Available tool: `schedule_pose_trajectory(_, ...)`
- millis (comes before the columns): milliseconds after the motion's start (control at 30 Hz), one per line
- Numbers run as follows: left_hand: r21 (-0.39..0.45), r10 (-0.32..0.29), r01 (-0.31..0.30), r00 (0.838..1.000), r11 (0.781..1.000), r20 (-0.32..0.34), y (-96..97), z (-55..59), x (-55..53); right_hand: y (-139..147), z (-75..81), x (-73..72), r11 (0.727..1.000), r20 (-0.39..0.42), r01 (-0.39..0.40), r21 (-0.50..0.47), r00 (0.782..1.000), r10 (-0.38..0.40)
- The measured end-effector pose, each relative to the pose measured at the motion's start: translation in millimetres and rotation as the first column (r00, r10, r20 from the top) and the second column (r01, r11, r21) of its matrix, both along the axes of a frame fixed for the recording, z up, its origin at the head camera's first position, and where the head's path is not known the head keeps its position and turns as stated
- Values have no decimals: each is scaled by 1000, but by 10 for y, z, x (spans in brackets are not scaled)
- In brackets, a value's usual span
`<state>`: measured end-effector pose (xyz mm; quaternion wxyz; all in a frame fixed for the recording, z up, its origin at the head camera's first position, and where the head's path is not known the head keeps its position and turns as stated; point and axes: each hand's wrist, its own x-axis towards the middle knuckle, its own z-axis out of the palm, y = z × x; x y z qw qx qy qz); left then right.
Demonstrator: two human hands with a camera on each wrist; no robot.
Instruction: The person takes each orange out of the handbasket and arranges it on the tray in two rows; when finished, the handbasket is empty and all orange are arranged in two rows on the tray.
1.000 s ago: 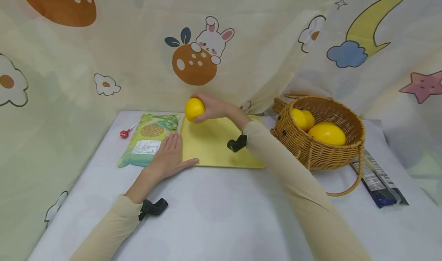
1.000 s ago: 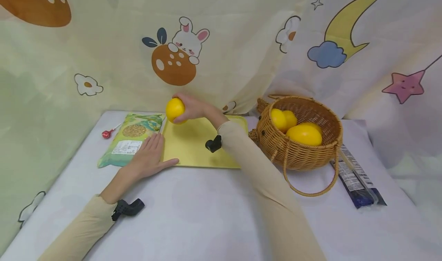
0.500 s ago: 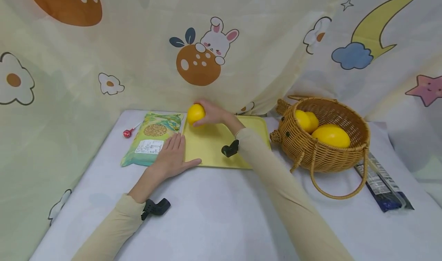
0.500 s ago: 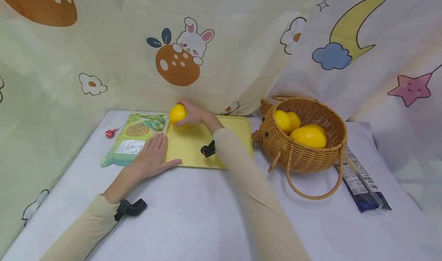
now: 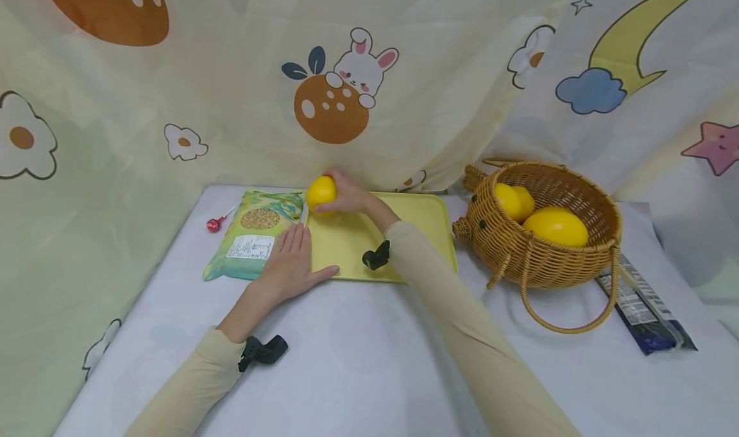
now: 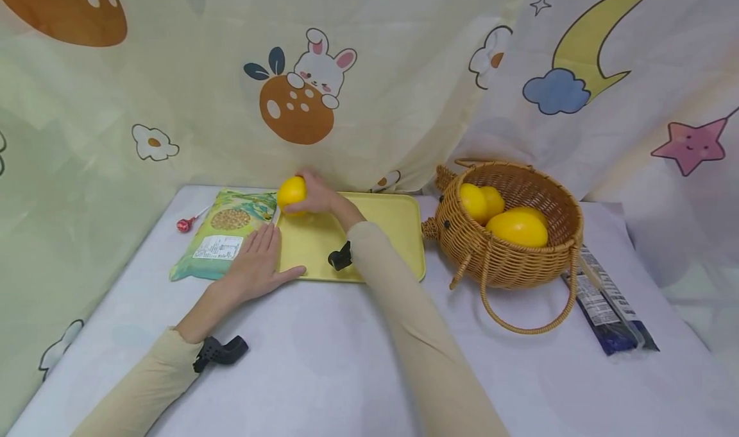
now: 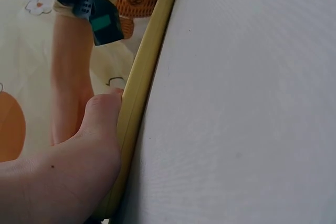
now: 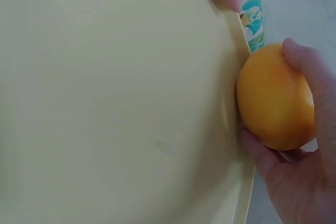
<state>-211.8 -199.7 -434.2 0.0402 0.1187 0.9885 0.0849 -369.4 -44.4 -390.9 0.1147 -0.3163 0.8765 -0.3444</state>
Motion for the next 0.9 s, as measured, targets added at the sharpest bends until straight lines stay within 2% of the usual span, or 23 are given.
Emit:
schedule_pose_trajectory(333, 1, -7, 7, 1000, 1000, 1, 14, 30, -1, -10, 7, 41, 998, 25, 59, 3, 998, -59)
schedule_pose_trajectory(500, -5, -3, 3, 1000, 1000, 1, 9, 36, -6, -37, 0, 45, 996, 2, 82, -18, 997, -82)
schedule_pose_trajectory(633, -8, -5, 5, 1000, 1000, -1, -1, 32, -6, -44, 32, 141, 994, -32, 110, -17, 993, -110)
schedule_pose_trajectory(700, -9, -5, 5, 1000, 1000, 6, -1, 29, -5, -14, 87, 273, 993, -89, 120, -10, 989, -121)
schedule_pose_trajectory(767, -12, -3, 3, 1000, 1000, 16, 1, 30, 0, 49, 180, 499, 995, -152, 102, -17, 983, -103)
schedule_pose_trajectory(833, -12, -3, 3, 1000, 1000, 23, 1, 31, 5, 163, 304, 831, 998, -204, 48, -37, 977, -54)
schedule_pose_trajectory(900, -15, -1, 1, 1000, 1000, 28, -4, 33, 13, 335, 420, 1244, 998, -229, -26, -63, 973, 11)
